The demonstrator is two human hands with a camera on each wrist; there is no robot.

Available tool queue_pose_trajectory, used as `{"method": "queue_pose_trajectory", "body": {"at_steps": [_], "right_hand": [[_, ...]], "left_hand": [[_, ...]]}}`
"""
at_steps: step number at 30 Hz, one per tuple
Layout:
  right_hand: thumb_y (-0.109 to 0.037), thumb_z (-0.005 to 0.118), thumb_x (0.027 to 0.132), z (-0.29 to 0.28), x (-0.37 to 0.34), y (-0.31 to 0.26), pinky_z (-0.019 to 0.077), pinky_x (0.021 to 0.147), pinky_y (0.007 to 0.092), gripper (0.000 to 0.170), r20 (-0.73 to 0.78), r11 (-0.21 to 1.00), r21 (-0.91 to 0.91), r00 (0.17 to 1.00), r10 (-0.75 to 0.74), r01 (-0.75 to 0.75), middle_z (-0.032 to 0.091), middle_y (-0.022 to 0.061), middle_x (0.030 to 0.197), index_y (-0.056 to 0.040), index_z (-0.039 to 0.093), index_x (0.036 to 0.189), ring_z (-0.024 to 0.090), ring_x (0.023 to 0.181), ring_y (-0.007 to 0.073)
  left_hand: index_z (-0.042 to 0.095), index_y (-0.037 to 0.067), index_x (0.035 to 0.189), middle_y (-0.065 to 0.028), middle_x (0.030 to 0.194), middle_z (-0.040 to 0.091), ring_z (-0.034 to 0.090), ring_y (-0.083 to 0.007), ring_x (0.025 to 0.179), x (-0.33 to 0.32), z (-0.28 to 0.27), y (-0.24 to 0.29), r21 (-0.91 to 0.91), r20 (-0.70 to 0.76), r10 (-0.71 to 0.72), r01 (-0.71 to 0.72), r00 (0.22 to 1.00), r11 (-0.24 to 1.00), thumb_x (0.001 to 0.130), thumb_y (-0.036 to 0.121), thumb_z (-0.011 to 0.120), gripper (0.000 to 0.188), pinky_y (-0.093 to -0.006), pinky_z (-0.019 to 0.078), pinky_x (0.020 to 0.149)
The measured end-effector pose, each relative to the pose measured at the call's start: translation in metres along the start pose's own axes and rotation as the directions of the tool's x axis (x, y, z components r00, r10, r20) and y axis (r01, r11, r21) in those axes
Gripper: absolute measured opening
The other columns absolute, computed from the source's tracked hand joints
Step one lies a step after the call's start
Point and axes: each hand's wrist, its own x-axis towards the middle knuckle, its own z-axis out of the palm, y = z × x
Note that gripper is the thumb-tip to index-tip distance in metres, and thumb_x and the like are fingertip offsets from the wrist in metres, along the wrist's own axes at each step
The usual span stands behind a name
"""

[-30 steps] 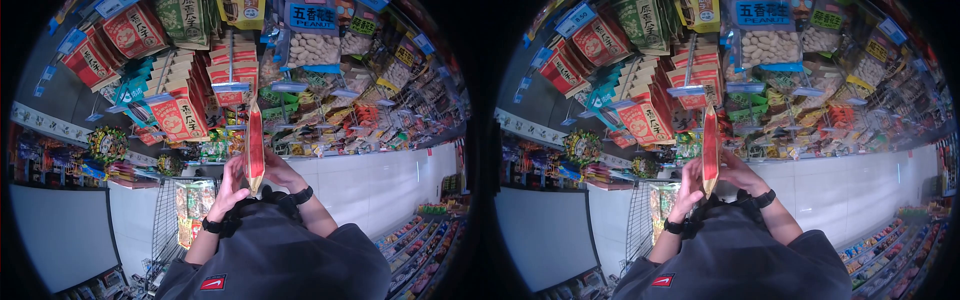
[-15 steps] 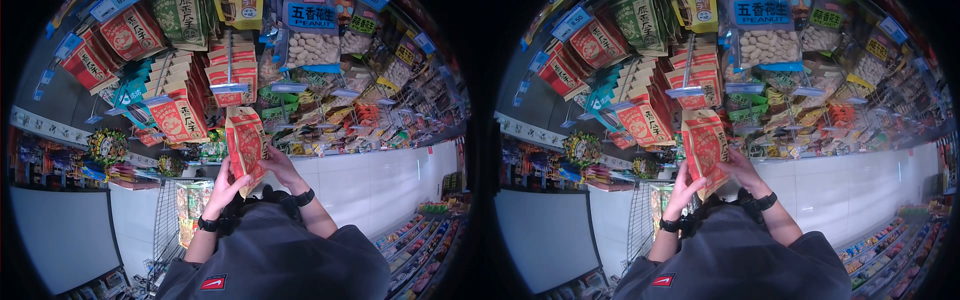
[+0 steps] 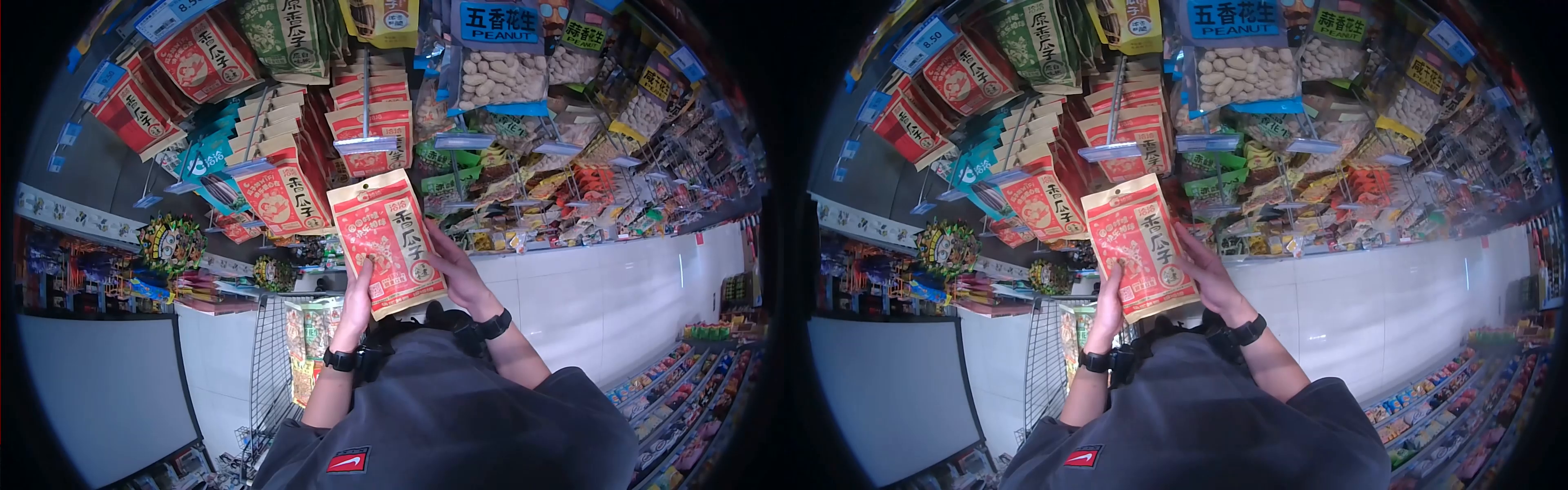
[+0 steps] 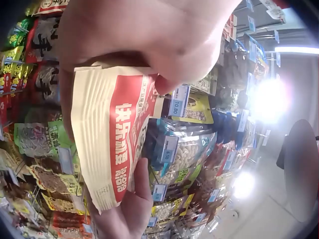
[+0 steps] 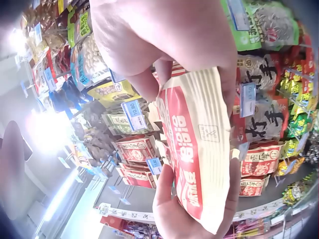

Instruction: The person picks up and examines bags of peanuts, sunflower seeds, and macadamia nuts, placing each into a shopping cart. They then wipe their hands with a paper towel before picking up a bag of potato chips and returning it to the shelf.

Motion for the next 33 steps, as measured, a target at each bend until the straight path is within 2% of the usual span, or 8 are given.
{"method": "queue_pose_trajectory", "body": {"at_steps": [3, 7, 9, 13, 22, 25, 27, 33], "right_hand": [[-0.002, 0.058, 0.095, -0.006, -0.001, 0.002, 0.0386, 0.108, 0.0306, 0.069, 0.066, 0.998, 0.06, 0.998, 0.024, -0.028, 0.035, 0.0099, 0.153, -0.0073, 0.022, 0.154, 0.039, 0.136, 0.0154], [-0.001, 0.061, 0.092, -0.003, 0.002, -0.001, 0.0404, 0.106, 0.0304, 0.073, 0.063, 1.0, -0.021, 0.998, 0.001, 0.001, 0.042, 0.0113, 0.148, -0.006, 0.022, 0.154, 0.044, 0.132, 0.0152], [0.0, 0.062, 0.091, 0.001, 0.002, -0.004, 0.0433, 0.104, 0.0308, 0.073, 0.005, 0.999, 0.009, 0.999, 0.048, -0.048, 0.051, 0.0117, 0.14, -0.0049, 0.023, 0.153, 0.051, 0.125, 0.0158], [0.0, 0.064, 0.089, -0.002, 0.004, -0.001, 0.0465, 0.1, 0.0306, 0.071, -0.031, 0.997, 0.049, 0.998, 0.063, -0.061, 0.057, 0.0111, 0.132, -0.0042, 0.028, 0.151, 0.056, 0.118, 0.0164], [-0.002, 0.068, 0.088, -0.006, 0.001, -0.005, 0.049, 0.096, 0.0293, 0.062, -0.033, 0.987, -0.118, 0.994, 0.103, -0.106, 0.059, 0.0093, 0.129, 0.0004, 0.036, 0.142, 0.06, 0.112, 0.0152], [-0.002, 0.068, 0.088, -0.007, -0.001, -0.005, 0.0483, 0.097, 0.0292, 0.063, -0.045, 0.99, -0.111, 0.996, 0.079, -0.084, 0.059, 0.0094, 0.128, 0.0002, 0.036, 0.143, 0.059, 0.113, 0.0154], [0.0, 0.069, 0.087, -0.006, -0.004, -0.007, 0.0471, 0.098, 0.0292, 0.064, -0.099, 0.99, -0.143, 0.995, -0.008, -0.006, 0.059, 0.009, 0.129, 0.0002, 0.038, 0.142, 0.058, 0.115, 0.0151], [0.001, 0.071, 0.085, -0.018, -0.005, -0.008, 0.0443, 0.102, 0.0323, 0.065, 0.016, 0.963, -0.26, 0.998, -0.066, 0.068, 0.057, 0.0093, 0.132, -0.0013, 0.039, 0.142, 0.054, 0.121, 0.0163]], "left_hand": [[0.026, -0.003, 0.147, -0.0171, 0.14, 0.046, 0.044, -0.0188, 0.13, 0.003, -0.01, 0.003, 0.28, 0.049, -0.03, 0.015, 0.998, 0.96, 0.103, 0.04, 0.044, 0.064, -0.0344, 0.0385, 0.106], [0.036, -0.005, 0.141, -0.0166, 0.135, 0.051, 0.046, -0.0184, 0.128, 0.003, -0.001, 0.008, 0.251, -0.03, 0.058, -0.049, 0.998, 0.967, 0.104, 0.041, 0.042, 0.059, -0.034, 0.0397, 0.105], [0.037, -0.004, 0.14, -0.0154, 0.135, 0.051, 0.048, -0.0179, 0.125, 0.003, 0.006, 0.014, -0.015, -0.01, 0.015, -0.016, 1.0, 1.0, 0.105, 0.041, 0.041, 0.058, -0.033, 0.0399, 0.104], [0.036, -0.002, 0.14, -0.0135, 0.135, 0.052, 0.051, -0.0173, 0.122, 0.003, 0.007, 0.014, -0.022, -0.01, 0.043, -0.043, 0.999, 0.999, 0.105, 0.038, 0.042, 0.054, -0.0327, 0.0405, 0.103], [0.034, 0.002, 0.142, -0.012, 0.133, 0.052, 0.052, -0.0164, 0.12, -0.005, 0.009, 0.018, 0.155, 0.03, 0.021, -0.026, 0.999, 0.988, 0.1, 0.023, 0.056, 0.051, -0.0321, 0.0413, 0.102], [0.031, 0.002, 0.142, -0.0121, 0.132, 0.052, 0.051, -0.0159, 0.119, -0.007, 0.006, 0.017, 0.202, 0.077, -0.014, -0.001, 0.997, 0.979, 0.095, 0.019, 0.064, 0.06, -0.033, 0.0426, 0.101], [0.028, 0.003, 0.143, -0.0121, 0.13, 0.052, 0.052, -0.0159, 0.117, -0.01, 0.006, 0.018, 0.359, 0.208, 0.038, -0.112, 0.977, 0.927, 0.086, 0.008, 0.071, 0.072, -0.0333, 0.0438, 0.099], [0.028, 0.004, 0.142, -0.0108, 0.127, 0.053, 0.054, -0.017, 0.115, -0.005, -0.011, 0.011, 0.412, 0.238, 0.032, -0.131, 0.971, 0.901, 0.076, -0.004, 0.062, 0.075, -0.0327, 0.045, 0.097]]}}
